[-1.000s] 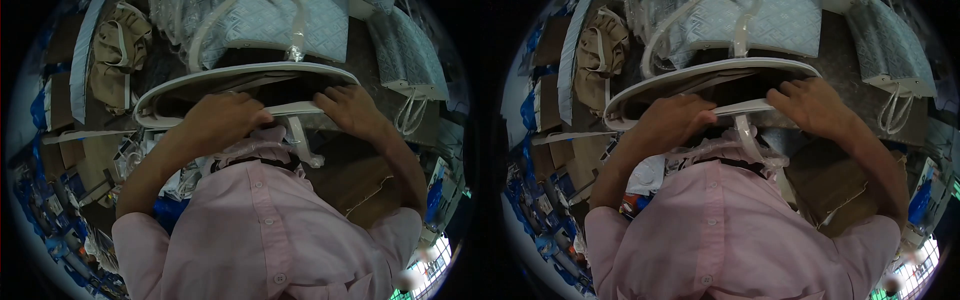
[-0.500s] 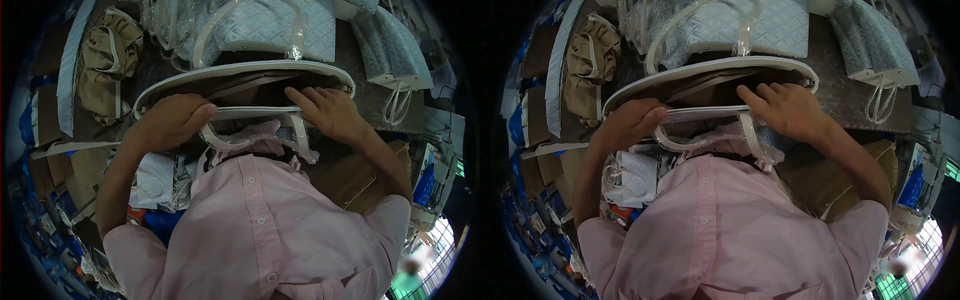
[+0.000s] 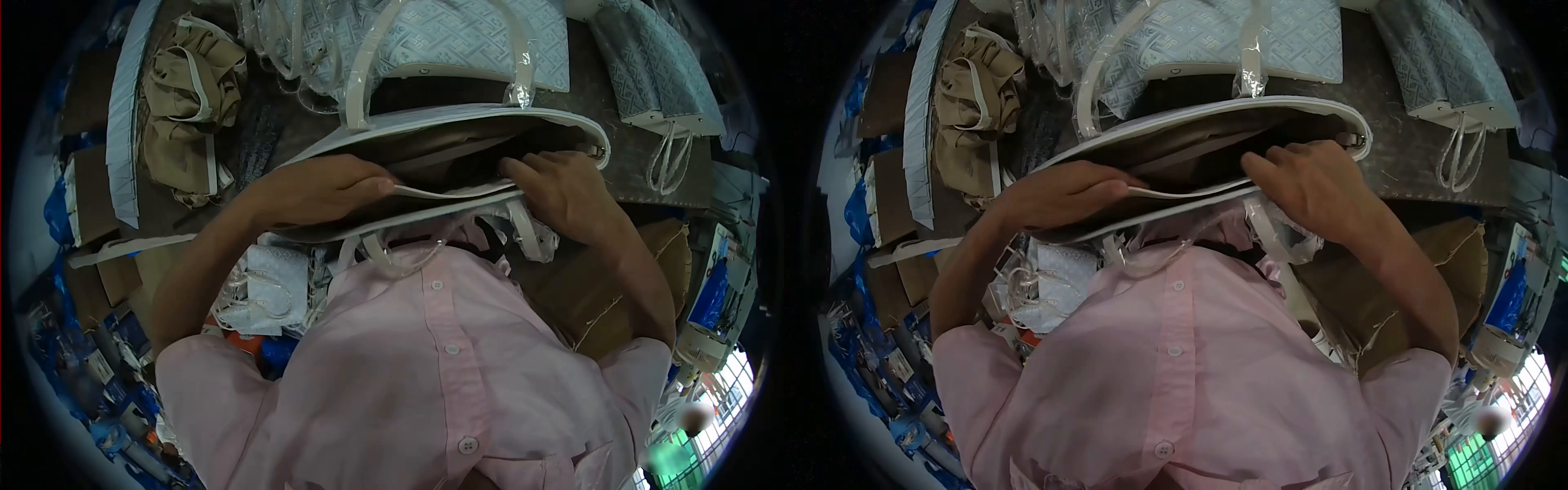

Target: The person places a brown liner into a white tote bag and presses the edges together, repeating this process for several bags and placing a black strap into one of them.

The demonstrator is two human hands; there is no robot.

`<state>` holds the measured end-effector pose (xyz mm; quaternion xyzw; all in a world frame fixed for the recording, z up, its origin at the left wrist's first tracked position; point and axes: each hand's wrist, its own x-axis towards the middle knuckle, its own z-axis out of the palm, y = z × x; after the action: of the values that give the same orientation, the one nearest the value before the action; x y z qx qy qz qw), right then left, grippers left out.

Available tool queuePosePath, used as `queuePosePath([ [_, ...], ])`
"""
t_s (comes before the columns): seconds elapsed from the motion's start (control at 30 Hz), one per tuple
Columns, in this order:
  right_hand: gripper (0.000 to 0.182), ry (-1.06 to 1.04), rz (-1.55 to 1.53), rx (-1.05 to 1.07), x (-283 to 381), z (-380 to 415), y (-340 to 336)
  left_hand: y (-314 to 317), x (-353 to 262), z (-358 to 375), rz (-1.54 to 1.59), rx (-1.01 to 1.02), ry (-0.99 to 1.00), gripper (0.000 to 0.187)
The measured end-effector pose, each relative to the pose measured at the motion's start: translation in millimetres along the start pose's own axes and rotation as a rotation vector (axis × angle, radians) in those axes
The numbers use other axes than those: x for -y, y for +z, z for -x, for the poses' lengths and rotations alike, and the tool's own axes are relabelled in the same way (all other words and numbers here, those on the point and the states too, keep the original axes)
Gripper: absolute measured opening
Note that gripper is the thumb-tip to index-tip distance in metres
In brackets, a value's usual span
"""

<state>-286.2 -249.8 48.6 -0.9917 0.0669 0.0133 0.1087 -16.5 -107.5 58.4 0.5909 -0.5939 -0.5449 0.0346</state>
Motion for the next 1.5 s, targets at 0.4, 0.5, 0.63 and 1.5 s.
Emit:
queuePosePath([
  [0.4,0.066,-0.192,0.207,-0.230,-8,-5,-2,-4,-30,-25,-0.136,-0.026,0.148,0.031],
  [0.5,0.064,-0.249,0.258,-0.130,-7,0,-4,-1,-21,-31,-0.214,0.031,0.272,0.032],
  [0.63,0.063,-0.146,0.169,-0.121,-11,-2,0,1,-21,-22,-0.446,-0.076,0.412,0.033],
  [1.5,0.038,-0.139,0.014,0.020,-24,0,1,34,-34,7,-0.352,-0.402,0.251,0.031],
])
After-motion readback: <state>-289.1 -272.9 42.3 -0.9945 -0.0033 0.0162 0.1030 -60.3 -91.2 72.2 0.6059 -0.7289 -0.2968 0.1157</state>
